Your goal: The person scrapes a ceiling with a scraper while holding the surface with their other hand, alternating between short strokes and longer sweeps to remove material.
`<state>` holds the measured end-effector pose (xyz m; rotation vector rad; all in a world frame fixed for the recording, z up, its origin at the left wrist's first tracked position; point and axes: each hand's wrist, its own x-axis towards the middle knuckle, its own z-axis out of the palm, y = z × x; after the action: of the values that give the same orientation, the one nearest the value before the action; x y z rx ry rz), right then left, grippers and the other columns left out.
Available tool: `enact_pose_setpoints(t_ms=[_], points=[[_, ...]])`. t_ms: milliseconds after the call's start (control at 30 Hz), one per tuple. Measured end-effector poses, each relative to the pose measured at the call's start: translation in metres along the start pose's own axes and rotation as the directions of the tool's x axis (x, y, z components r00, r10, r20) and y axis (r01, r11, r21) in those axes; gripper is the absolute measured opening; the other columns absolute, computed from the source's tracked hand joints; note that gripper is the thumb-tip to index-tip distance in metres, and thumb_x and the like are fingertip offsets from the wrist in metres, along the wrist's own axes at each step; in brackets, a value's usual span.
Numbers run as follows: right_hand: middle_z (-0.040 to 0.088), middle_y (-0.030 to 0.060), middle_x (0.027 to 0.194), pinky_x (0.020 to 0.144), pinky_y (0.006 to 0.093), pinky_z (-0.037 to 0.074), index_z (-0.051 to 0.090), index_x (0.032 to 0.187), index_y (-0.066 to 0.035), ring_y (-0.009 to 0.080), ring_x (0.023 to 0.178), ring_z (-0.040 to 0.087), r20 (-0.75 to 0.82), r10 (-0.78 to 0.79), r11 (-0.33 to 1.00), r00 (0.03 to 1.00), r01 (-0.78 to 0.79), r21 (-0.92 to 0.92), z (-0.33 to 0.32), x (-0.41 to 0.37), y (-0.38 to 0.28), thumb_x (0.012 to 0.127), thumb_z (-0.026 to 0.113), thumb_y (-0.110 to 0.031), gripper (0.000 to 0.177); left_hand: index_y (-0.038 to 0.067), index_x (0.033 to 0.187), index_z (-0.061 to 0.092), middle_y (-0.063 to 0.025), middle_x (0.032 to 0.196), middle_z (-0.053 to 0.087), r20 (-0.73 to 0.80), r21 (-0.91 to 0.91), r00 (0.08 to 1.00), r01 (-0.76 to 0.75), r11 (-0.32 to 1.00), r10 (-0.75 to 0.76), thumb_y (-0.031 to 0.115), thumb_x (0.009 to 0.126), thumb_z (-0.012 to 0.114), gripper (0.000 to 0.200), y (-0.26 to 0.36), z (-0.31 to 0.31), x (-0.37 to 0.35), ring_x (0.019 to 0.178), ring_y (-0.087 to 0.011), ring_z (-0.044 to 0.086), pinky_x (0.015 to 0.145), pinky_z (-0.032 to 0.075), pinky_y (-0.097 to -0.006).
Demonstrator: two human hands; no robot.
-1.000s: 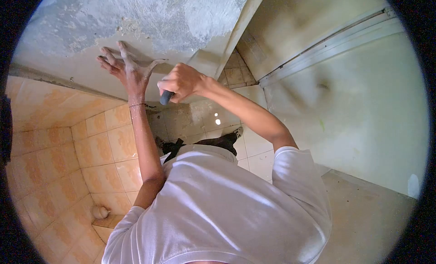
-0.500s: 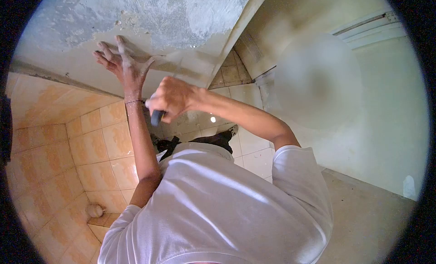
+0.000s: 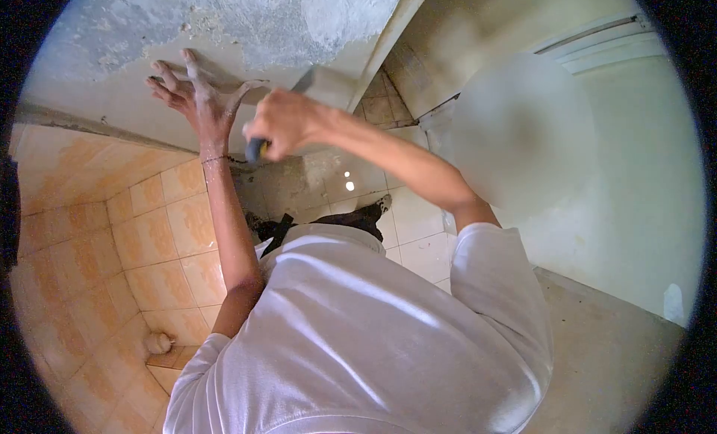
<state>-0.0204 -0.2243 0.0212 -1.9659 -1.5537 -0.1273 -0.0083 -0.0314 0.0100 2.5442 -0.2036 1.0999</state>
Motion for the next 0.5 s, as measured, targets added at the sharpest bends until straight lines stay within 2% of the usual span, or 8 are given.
enact_pose_setpoints(t_ms=[67,133,167,267,367,400,467,500], points=[[0.063,-0.0006,0.056,0.045,0.0338,0.048,0.065,0.071,-0.013,0.0160,0.049,0.064,-0.001,0.064,0.996,0.998,-0.064,-0.063,0.002,-0.005,0.005,0.062,0.074,-0.012,0.012,0.019,0.162,0.027,-0.0267,0.167,-0.004,-0.003,0.004,1.000,-0.011,1.000,0.011,0.072,0.055,0.087,0.133,-0.002,0.001,-0.003,0.150,-0.0558,-0.010,0.119,0.003,-0.0717],[0.064,-0.0004,0.056,0.045,0.0341,0.049,0.067,0.072,-0.014,0.0167,0.049,0.064,0.245,0.077,0.997,0.966,-0.072,-0.026,0.003,-0.003,-0.012,0.061,0.074,-0.012,0.013,0.020,0.162,0.027,-0.0270,0.167,-0.004,-0.016,0.009,1.000,-0.021,1.000,0.021,0.072,0.055,0.087,0.133,-0.004,0.003,0.000,0.150,-0.0562,-0.010,0.118,0.003,-0.0723],[0.064,-0.0001,0.056,0.046,0.0349,0.049,0.067,0.072,-0.014,0.0165,0.049,0.064,0.111,-0.038,0.999,0.993,0.036,0.020,0.004,-0.001,-0.026,0.062,0.074,-0.012,0.012,0.022,0.161,0.030,-0.0242,0.168,-0.003,-0.029,-0.015,1.000,-0.012,1.000,0.011,0.073,0.054,0.085,0.131,-0.005,0.004,0.000,0.150,-0.0548,-0.011,0.118,0.003,-0.0729],[0.064,0.0002,0.056,0.046,0.0348,0.050,0.067,0.071,-0.014,0.0161,0.049,0.064,0.207,-0.034,0.998,0.978,0.044,-0.048,0.010,0.004,-0.034,0.062,0.073,-0.012,0.012,0.024,0.160,0.032,-0.0213,0.169,-0.001,-0.036,-0.053,0.999,-0.007,0.999,0.005,0.074,0.054,0.084,0.128,-0.003,0.004,-0.001,0.150,-0.0532,-0.013,0.118,0.002,-0.0735],[0.064,0.0000,0.057,0.047,0.0350,0.050,0.065,0.071,-0.014,0.0169,0.049,0.064,0.103,0.089,0.988,0.991,-0.074,-0.138,-0.001,-0.003,0.007,0.062,0.074,-0.012,0.013,0.024,0.160,0.032,-0.0211,0.169,-0.002,-0.042,-0.060,0.999,-0.007,0.998,0.004,0.074,0.055,0.083,0.127,-0.003,0.006,-0.002,0.150,-0.0532,-0.014,0.118,0.002,-0.0734],[0.064,0.0000,0.057,0.047,0.0350,0.050,0.065,0.071,-0.014,0.0169,0.049,0.064,0.102,0.084,0.988,0.991,-0.069,-0.138,0.000,-0.003,0.004,0.062,0.074,-0.012,0.013,0.024,0.160,0.032,-0.0210,0.169,-0.002,-0.044,-0.053,0.999,-0.010,0.999,0.007,0.074,0.056,0.083,0.127,-0.005,0.006,-0.001,0.150,-0.0531,-0.014,0.118,0.002,-0.0734],[0.063,0.0005,0.056,0.047,0.0351,0.051,0.063,0.069,-0.013,0.0185,0.049,0.064,0.252,0.094,0.992,0.963,-0.069,-0.106,0.004,-0.002,-0.013,0.062,0.074,-0.013,0.013,0.024,0.160,0.032,-0.0210,0.169,-0.003,-0.042,-0.054,0.999,-0.009,0.999,0.007,0.075,0.056,0.083,0.127,-0.006,0.005,-0.001,0.150,-0.0532,-0.014,0.118,0.002,-0.0734],[0.063,0.0005,0.055,0.047,0.0356,0.051,0.063,0.068,-0.013,0.0189,0.049,0.065,0.138,-0.023,0.998,0.990,0.030,-0.049,0.010,-0.001,-0.025,0.062,0.073,-0.013,0.012,0.024,0.160,0.032,-0.0210,0.169,-0.003,-0.036,-0.060,0.999,-0.005,0.998,0.003,0.075,0.056,0.083,0.127,-0.005,0.005,-0.002,0.151,-0.0533,-0.014,0.118,0.002,-0.0734]])
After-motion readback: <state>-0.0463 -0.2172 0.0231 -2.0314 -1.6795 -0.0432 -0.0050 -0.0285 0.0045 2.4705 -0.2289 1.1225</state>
